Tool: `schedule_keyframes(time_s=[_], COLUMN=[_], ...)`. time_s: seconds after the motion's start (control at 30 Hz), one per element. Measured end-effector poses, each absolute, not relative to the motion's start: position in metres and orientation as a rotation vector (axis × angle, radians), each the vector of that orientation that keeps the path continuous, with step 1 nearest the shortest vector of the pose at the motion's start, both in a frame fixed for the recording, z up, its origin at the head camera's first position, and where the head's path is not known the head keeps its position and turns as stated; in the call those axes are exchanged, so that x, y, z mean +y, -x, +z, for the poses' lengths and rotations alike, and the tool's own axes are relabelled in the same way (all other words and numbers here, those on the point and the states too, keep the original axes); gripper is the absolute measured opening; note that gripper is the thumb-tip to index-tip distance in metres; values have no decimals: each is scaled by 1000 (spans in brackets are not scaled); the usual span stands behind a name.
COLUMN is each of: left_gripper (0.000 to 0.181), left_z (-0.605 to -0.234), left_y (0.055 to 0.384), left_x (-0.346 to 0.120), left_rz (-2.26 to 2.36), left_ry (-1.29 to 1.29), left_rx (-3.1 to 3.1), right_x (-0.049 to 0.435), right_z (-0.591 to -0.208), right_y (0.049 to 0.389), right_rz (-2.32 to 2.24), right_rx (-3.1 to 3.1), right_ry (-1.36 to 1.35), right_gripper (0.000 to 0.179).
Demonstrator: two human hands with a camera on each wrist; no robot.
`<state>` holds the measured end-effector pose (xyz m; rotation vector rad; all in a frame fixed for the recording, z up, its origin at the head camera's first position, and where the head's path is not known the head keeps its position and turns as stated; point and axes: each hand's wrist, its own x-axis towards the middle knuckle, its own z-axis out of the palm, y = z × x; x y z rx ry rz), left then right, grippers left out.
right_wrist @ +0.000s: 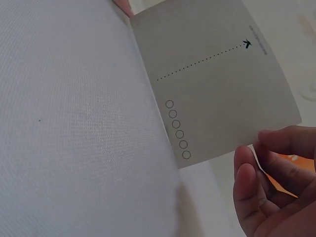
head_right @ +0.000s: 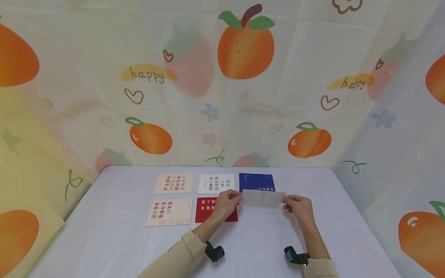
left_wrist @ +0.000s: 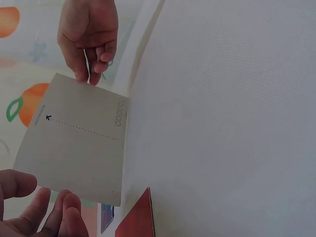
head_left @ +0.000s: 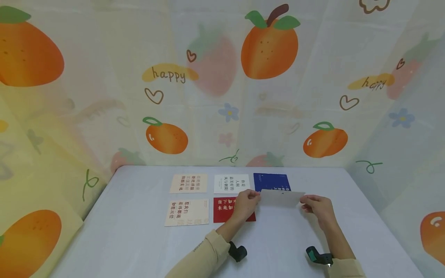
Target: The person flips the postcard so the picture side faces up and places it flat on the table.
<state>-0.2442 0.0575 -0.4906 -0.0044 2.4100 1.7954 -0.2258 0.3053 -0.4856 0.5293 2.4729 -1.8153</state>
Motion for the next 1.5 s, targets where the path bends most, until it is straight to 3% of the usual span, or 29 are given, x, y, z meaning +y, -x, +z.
schedule_keyframes(time_s=[0.97,1.5], left_gripper=[23,18], left_z=[-495,-496], left_y=[243,245], left_x=[55,50], left_rz=[1877,1943], left_ry=[-31,-22], left_rx=[2438,2346], right_x=[306,306], right_z=[-487,-494], right_y=[225,224], right_rz=[-2144,-2061], right_rx=[2227,2242], right_ry=[-612,-581], right_gripper=[52,29])
